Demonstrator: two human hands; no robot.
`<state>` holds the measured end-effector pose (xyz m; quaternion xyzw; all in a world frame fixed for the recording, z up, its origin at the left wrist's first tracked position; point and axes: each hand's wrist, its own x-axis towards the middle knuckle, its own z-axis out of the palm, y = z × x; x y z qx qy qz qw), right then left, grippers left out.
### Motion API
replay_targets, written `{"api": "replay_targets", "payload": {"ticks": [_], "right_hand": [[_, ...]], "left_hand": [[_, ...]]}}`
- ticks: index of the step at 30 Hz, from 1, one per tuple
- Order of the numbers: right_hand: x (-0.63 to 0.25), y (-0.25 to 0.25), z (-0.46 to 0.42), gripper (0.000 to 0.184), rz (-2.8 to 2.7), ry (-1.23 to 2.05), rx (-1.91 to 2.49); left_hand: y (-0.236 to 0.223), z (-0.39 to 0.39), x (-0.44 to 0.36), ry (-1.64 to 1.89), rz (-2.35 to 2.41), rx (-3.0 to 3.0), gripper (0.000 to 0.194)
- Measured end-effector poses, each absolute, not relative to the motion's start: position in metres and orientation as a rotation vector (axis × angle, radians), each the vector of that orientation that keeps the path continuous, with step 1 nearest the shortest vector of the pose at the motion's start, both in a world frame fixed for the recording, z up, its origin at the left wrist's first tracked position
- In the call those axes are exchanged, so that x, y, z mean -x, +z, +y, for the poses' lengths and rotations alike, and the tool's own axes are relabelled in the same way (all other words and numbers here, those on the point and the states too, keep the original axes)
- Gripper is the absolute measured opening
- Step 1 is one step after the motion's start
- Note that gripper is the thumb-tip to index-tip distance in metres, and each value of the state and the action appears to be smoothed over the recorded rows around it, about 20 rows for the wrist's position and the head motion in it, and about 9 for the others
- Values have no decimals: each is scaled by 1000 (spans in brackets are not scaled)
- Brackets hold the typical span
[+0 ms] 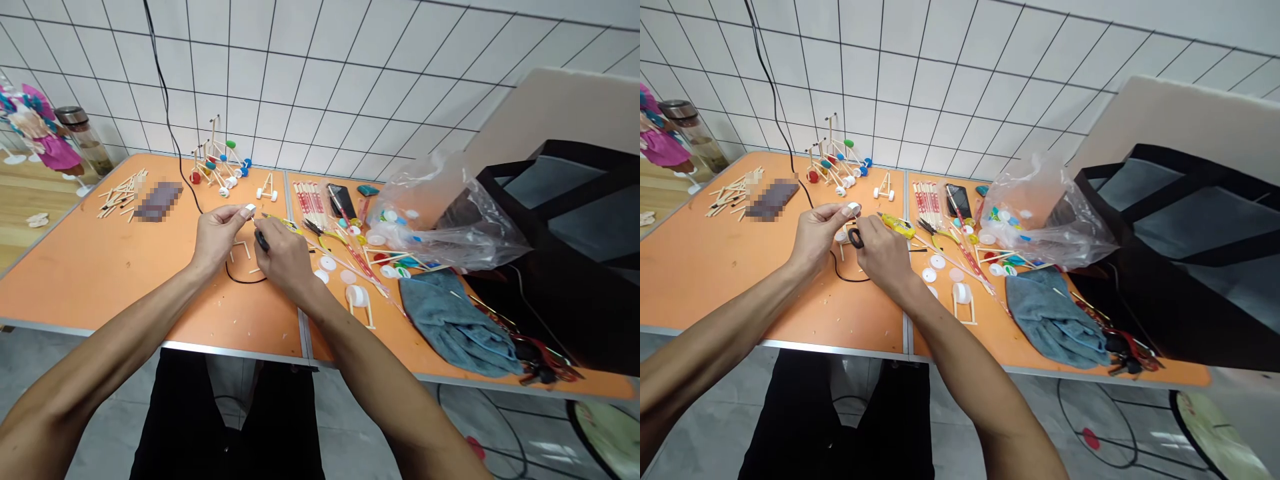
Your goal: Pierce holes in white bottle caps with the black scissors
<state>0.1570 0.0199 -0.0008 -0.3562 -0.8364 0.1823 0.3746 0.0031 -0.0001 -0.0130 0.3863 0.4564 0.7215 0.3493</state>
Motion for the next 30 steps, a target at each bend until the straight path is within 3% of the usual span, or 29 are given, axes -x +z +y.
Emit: {"api": "replay_targets", "payload": {"ticks": [2,6,9,11,14,16,18,20,26,28,30], "right_hand": [[-156,1,22,9,-1967,731,910],[-158,8,37,25,-1511,1661,853],[-159,9,42,33,-1381,1911,818],[-159,8,39,24,-1539,1667,853],[-158,3,27,10,-1962,862,927],[-158,-1,21,15,-2205,377,947],[-158,-2,18,18,-2294,203,945],[-157,-2,20,14,-2158,410,941],[-161,9,44,23,-1400,1886,835],[-162,11,47,29,-1308,2005,810],[-162,10,44,25,-1420,1852,835]], "left_hand": [[-13,0,-3,1877,1181,-1001,37],[-13,1,-2,1890,1169,-1007,38],[-13,2,-1,1892,1177,-993,40],[-13,2,-2,1893,1184,-987,42],[-13,1,-3,1879,1176,-989,44],[-12,-1,-4,1866,1169,-992,43],[-12,-1,-4,1864,1171,-994,42],[-12,-1,-5,1867,1179,-992,42],[-13,1,-2,1875,1174,-999,41],[-13,2,-2,1877,1171,-1004,40],[-14,2,-2,1884,1169,-1000,39]]}}
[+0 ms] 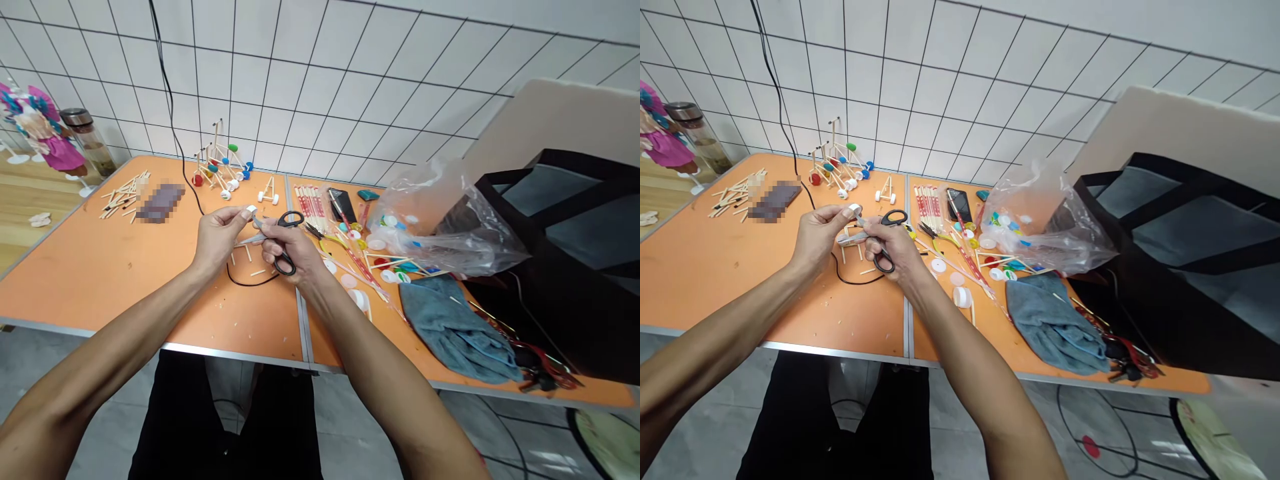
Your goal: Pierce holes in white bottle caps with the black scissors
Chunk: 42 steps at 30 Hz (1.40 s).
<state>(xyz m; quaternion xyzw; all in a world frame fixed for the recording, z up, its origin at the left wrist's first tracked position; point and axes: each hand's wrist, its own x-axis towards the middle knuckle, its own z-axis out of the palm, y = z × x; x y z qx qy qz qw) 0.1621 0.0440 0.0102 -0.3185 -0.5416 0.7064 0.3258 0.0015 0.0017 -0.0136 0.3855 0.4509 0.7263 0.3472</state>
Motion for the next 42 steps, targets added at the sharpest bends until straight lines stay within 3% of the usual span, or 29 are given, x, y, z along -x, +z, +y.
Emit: {"api": "replay_targets", "payload": {"ticks": [4,7,10,13,18,21,26,29,31,33,35,37,40,42], "right_hand": [[-160,5,29,11,-1958,895,931],[-159,2,20,24,-2346,143,961],[-159,1,17,34,-2527,-263,956],[-158,2,18,40,-2561,-435,913],[-158,1,19,44,-2576,-482,901],[-158,-1,19,34,-2509,-249,938],[-159,3,26,11,-1928,849,941],[-165,11,37,15,-1531,1650,905],[-169,15,44,18,-1321,1973,825],[-170,17,48,21,-1238,2081,779],[-169,15,47,19,-1332,1970,816],[-167,11,41,15,-1563,1645,890],[-164,7,29,12,-2018,833,939],[-162,7,22,22,-2324,242,961]], "left_hand": [[-14,0,-3,1874,1165,-990,38],[-13,-1,-5,1866,1161,-985,40],[-12,0,-5,1868,1160,-981,40],[-13,1,-6,1874,1147,-972,40],[-15,3,-5,1867,1147,-972,41],[-15,2,-3,1847,1153,-1000,42],[-16,2,-1,1845,1136,-1048,41],[-14,2,0,1851,1114,-1073,40],[-13,2,0,1859,1098,-1087,38],[-13,2,0,1873,1092,-1092,37],[-13,2,0,1881,1096,-1085,37],[-14,2,-1,1883,1101,-1067,37],[-15,2,-3,1873,1105,-1030,36],[-15,2,-4,1858,1119,-1011,37]]}}
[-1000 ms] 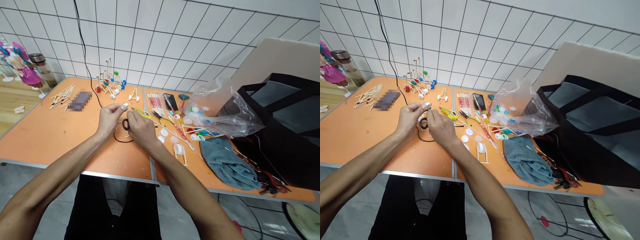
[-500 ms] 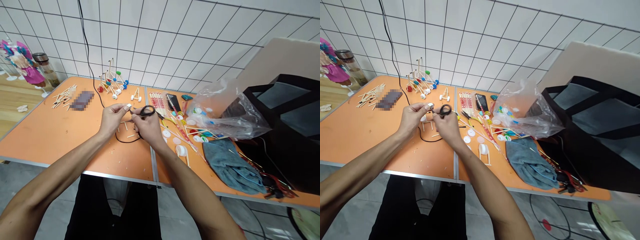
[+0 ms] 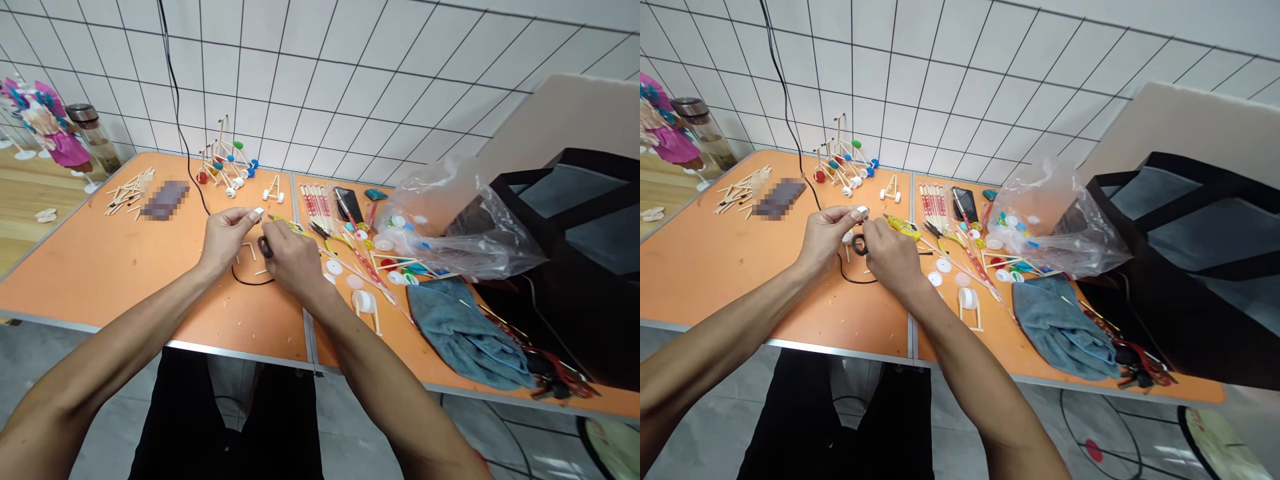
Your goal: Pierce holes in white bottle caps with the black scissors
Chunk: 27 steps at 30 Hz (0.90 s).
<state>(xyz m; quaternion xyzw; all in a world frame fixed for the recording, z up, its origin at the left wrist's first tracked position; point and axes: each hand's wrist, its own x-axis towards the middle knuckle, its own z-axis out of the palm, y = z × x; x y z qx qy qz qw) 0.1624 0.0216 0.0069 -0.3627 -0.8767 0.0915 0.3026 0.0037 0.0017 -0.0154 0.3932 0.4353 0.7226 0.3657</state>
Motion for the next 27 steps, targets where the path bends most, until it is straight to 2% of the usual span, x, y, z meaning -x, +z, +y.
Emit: {"api": "replay_targets", "payload": {"ticks": [2,4,8,10,12,16,19,21,24,27], "right_hand": [[-161,9,15,34,-2557,-210,985],[-160,12,12,42,-2660,-446,987],[-159,12,11,45,-2679,-477,974],[-159,9,14,39,-2620,-307,994],[-159,6,18,29,-2477,4,987],[-164,7,28,11,-1946,917,944],[-171,14,39,17,-1575,1645,872],[-175,18,46,19,-1357,1965,813],[-176,19,51,21,-1235,2108,785],[-171,14,45,24,-1457,1792,863]], "left_hand": [[-14,1,-3,1839,1145,-1002,38],[-13,1,-2,1812,1170,-1000,40],[-13,2,0,1779,1199,-997,44],[-15,2,0,1783,1206,-1006,44],[-17,2,1,1788,1208,-1023,45],[-17,2,1,1810,1180,-1063,49],[-15,2,0,1822,1130,-1095,47],[-12,2,0,1828,1101,-1112,45],[-10,1,0,1854,1088,-1106,41],[-11,1,-1,1855,1127,-1077,37]]}}
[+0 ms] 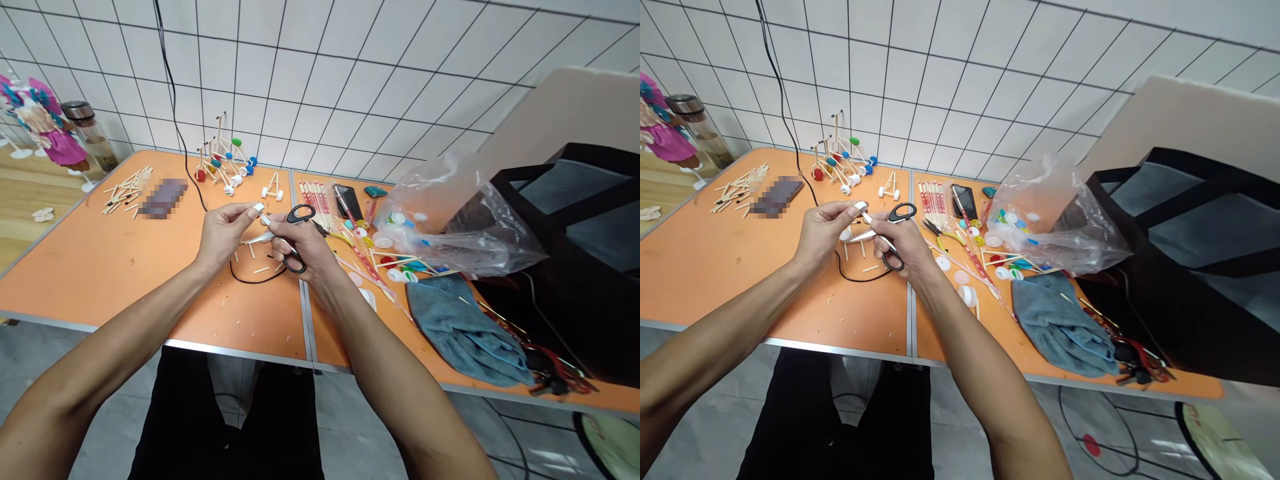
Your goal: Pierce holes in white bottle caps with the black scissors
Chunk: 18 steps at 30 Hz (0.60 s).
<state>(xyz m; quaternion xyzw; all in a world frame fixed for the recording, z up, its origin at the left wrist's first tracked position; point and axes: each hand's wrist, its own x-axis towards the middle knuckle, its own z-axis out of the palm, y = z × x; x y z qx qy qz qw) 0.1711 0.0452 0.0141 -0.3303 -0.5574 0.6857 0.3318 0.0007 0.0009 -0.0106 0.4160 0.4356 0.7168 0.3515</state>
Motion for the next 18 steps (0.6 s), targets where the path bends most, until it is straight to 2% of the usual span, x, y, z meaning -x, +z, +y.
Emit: {"api": "replay_targets", "payload": {"ticks": [4,7,9,12,18], "right_hand": [[-166,8,31,14,-2029,805,948],[-163,11,20,31,-2515,75,997],[-160,15,15,41,-2697,-234,1033],[-155,19,9,49,-2795,-441,1038],[-152,18,5,44,-2806,-484,1047]], "left_hand": [[-14,1,-1,1818,1176,-1043,36],[-15,1,0,1790,1205,-1008,36],[-15,1,-1,1778,1217,-982,36],[-14,1,0,1763,1230,-954,37],[-15,4,4,1690,1250,-968,35]]}}
